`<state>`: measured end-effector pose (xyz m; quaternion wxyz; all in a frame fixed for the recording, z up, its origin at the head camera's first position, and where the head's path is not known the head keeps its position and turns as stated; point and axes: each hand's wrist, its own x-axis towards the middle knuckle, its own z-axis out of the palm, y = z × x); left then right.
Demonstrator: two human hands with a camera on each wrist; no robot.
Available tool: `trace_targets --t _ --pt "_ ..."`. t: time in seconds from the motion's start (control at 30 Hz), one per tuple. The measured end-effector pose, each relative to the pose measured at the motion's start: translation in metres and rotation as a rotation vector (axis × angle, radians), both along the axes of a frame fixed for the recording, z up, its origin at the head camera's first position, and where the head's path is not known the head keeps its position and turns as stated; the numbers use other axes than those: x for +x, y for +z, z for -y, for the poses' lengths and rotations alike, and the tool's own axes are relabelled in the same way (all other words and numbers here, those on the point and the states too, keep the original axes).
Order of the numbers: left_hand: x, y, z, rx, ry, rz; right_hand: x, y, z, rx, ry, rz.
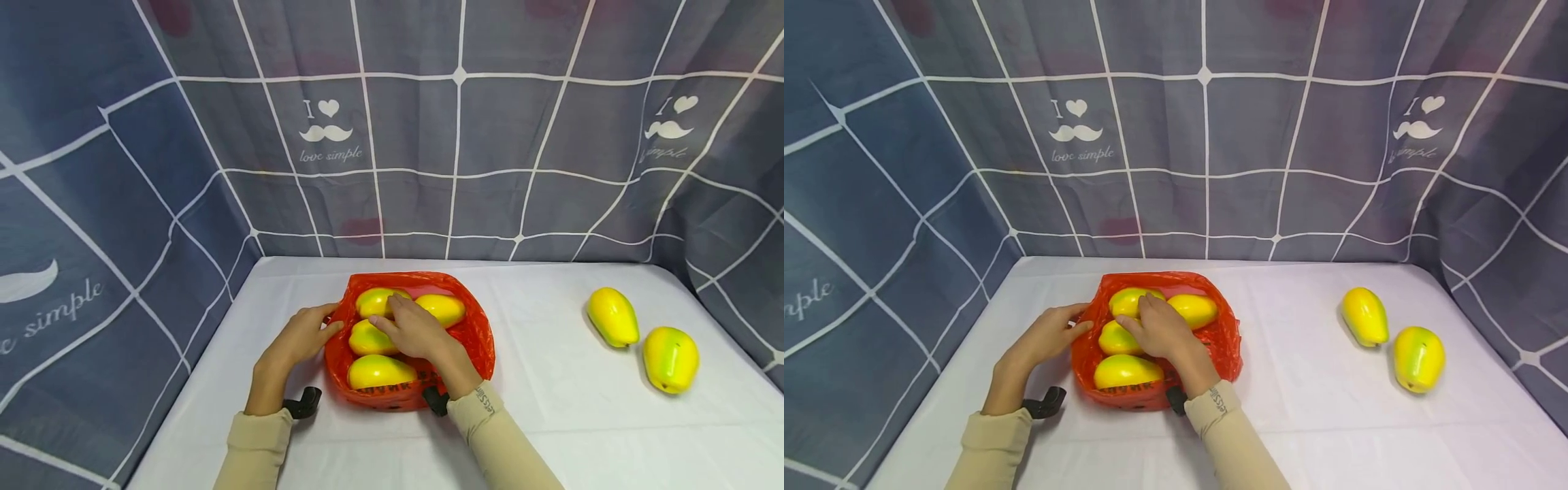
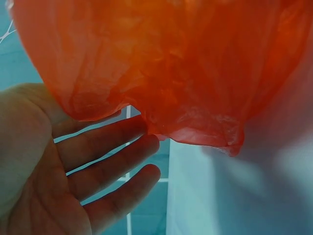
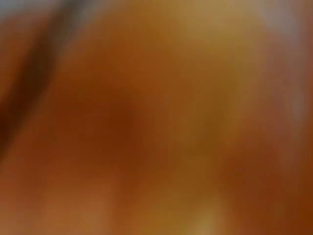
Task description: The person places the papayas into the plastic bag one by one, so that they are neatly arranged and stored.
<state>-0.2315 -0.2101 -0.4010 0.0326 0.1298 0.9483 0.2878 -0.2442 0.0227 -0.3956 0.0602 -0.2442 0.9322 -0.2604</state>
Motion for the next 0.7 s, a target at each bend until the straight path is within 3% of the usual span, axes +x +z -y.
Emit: trace_targets --t 0.43,0.7 --pt "0.001 0.001 -0.003 -0.009 0.023 0.030 0.008 -0.002 -0.002 -0.018 0.035 -0.040" --pt "0.001 0.001 -0.002 -0.023 0.025 0.028 0.011 -0.004 -0.002 -0.044 0.012 -0.062"
